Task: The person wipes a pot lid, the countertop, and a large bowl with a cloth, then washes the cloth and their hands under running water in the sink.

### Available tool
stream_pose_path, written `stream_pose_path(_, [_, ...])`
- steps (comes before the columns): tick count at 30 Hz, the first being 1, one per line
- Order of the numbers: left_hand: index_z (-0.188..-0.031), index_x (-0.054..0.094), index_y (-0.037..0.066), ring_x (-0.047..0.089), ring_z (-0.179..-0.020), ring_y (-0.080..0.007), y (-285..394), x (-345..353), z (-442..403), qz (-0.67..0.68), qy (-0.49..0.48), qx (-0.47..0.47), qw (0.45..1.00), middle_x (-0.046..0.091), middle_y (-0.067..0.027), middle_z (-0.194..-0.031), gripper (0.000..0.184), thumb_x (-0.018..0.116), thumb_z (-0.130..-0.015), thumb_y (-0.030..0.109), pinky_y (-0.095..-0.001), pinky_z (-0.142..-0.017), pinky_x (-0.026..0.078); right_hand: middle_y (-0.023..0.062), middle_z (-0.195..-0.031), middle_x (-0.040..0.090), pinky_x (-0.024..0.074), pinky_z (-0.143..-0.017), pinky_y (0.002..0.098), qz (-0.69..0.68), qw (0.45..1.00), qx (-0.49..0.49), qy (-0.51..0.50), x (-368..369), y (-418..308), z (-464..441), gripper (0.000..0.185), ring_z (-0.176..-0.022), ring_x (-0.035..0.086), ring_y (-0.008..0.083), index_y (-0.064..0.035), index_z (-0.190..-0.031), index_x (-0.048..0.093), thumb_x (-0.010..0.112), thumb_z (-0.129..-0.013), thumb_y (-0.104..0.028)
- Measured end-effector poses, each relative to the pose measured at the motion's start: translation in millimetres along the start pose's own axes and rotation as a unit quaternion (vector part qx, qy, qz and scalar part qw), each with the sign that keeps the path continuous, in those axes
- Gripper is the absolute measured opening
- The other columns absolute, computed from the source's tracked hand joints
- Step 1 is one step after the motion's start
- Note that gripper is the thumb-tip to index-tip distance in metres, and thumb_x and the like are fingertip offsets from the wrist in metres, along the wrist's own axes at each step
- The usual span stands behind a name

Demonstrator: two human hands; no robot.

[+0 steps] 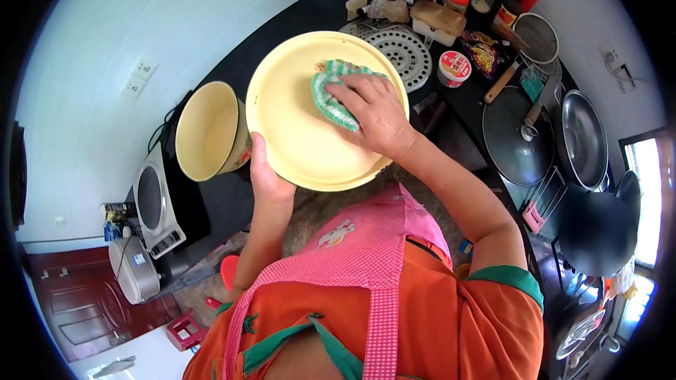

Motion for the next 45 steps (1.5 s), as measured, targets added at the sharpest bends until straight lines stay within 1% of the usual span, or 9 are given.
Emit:
stream_pose_path(9, [-0.133, 0.033, 0.0, 0.045, -0.118, -0.027, 19.3, 6.6, -15.0, 0.017, -0.014, 0.06, 0.998, 0.043, -0.0143, -0.132, 0.055, 0.048, -0.092, 0.035, -0.0415, -0.099, 0.038, 0.0194, -0.123, 0.045, 0.0366, -0.092, 0.0443, 0.085, 0.996, 0.039, 0.002, 32.1, -28.4, 57.4, 0.053, -0.107, 0.046, 0.0329, -0.0008, -0.114, 0.053, 0.06, -0.062, -0.001])
stream_pose_path(15, [-0.132, 0.032, 0.001, 0.045, -0.119, -0.0265, 1.4, -5.8, -22.2, 0.018, 0.032, 0.038, 0.999, 0.043, -0.0131, -0.131, 0.056, 0.05, -0.092, 0.035, -0.0415, -0.099, 0.037, 0.0137, -0.102, 0.057, 0.0414, -0.087, 0.0385, -0.182, 0.98, 0.05, -0.058, 41.5, -48.1, 39.5, 0.027, -0.097, 0.054, 0.0282, -0.0022, -0.101, 0.057, 0.059, -0.074, -0.003])
stream_pose_path(19, [-0.132, 0.033, 0.002, 0.046, -0.117, -0.0264, -4.4, -21.0, -26.4, -0.001, 0.023, 0.022, 0.999, 0.044, -0.0125, -0.13, 0.055, 0.05, -0.091, 0.035, -0.0417, -0.098, 0.038, 0.0098, -0.086, 0.063, 0.0485, -0.066, 0.0259, -0.614, 0.674, 0.405, -0.061, 43.0, 3.7, 20.6, 0.027, -0.075, 0.061, 0.0171, 0.003, -0.097, 0.057, 0.039, -0.092, -0.017])
stream_pose_path(25, [-0.127, 0.04, 0.002, 0.051, -0.111, -0.0251, -32.8, -19.9, -11.6, 0.033, -0.006, -0.034, 0.999, 0.051, -0.0106, -0.122, 0.046, 0.054, -0.09, 0.025, -0.0396, -0.094, 0.042, 0.0108, -0.083, 0.063, 0.0513, -0.064, 0.0299, -0.705, 0.553, 0.442, -0.041, 23.3, -1.7, -45.1, 0.022, -0.071, 0.062, 0.0183, 0.0031, -0.095, 0.055, 0.045, -0.088, -0.016])
stream_pose_path(27, [-0.126, 0.042, 0.003, 0.051, -0.111, -0.0244, -39.1, -22.2, -7.5, 0.038, -0.012, -0.046, 0.998, 0.051, -0.0106, -0.123, 0.041, 0.053, -0.089, 0.018, -0.0385, -0.094, 0.042, 0.0097, -0.089, 0.063, 0.0502, -0.075, 0.0315, -0.624, 0.651, 0.414, -0.122, 37.9, 15.7, -63.9, 0.025, -0.08, 0.062, 0.0164, 0.0022, -0.1, 0.056, 0.048, -0.089, -0.02])
stream_pose_path(29, [-0.126, 0.043, 0.003, 0.052, -0.111, -0.0238, -32.4, -15.4, -0.1, 0.04, -0.013, -0.051, 0.998, 0.05, -0.0109, -0.123, 0.039, 0.052, -0.089, 0.014, -0.0377, -0.094, 0.042, 0.0137, -0.098, 0.062, 0.0466, -0.084, 0.034, -0.211, 0.922, 0.294, -0.134, 31.8, 52.9, -81.5, 0.032, -0.092, 0.06, 0.0223, 0.0025, -0.107, 0.054, 0.05, -0.088, -0.023])
stream_pose_path(31, [-0.125, 0.043, 0.003, 0.052, -0.111, -0.0231, -26.2, -12.6, 1.0, 0.042, -0.013, -0.045, 0.998, 0.05, -0.0108, -0.124, 0.038, 0.051, -0.089, 0.011, -0.0367, -0.094, 0.043, 0.0184, -0.102, 0.06, 0.0448, -0.086, 0.0367, -0.085, 0.986, 0.145, 0.002, 13.5, 35.1, -82.9, 0.038, -0.096, 0.058, 0.0273, 0.0025, -0.11, 0.053, 0.052, -0.085, -0.026])
stream_pose_path(37, [-0.126, 0.042, 0.003, 0.053, -0.109, -0.0209, -21.0, -14.9, 9.1, 0.025, 0.048, -0.031, 0.998, 0.051, -0.0094, -0.121, 0.045, 0.044, -0.082, -0.005, -0.0345, -0.091, 0.045, 0.0178, -0.138, 0.034, 0.0252, -0.098, 0.0613, 0.043, 0.991, -0.051, -0.117, 64.4, -66.0, -36.8, 0.057, -0.129, 0.029, 0.038, -0.017, -0.133, 0.04, 0.057, -0.081, -0.035])
stream_pose_path(45, [-0.119, 0.047, 0.0, 0.057, -0.095, -0.017, 7.8, 0.6, 6.7, -0.102, -0.011, -0.023, 0.994, 0.056, -0.0077, -0.108, 0.057, 0.042, -0.064, -0.012, -0.0283, -0.081, 0.046, 0.0112, -0.122, 0.045, 0.0282, -0.099, 0.0555, 0.058, 0.984, -0.162, -0.034, 37.3, -66.1, -80.3, 0.047, -0.119, 0.04, 0.0309, -0.0209, -0.116, 0.053, 0.064, -0.074, -0.039])
Point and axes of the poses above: each hand's wrist, its own z-axis away from the middle knuckle, its own x-axis out of the palm, y = z × x, the point moved 9 cm from there along -z, towards the middle knuckle
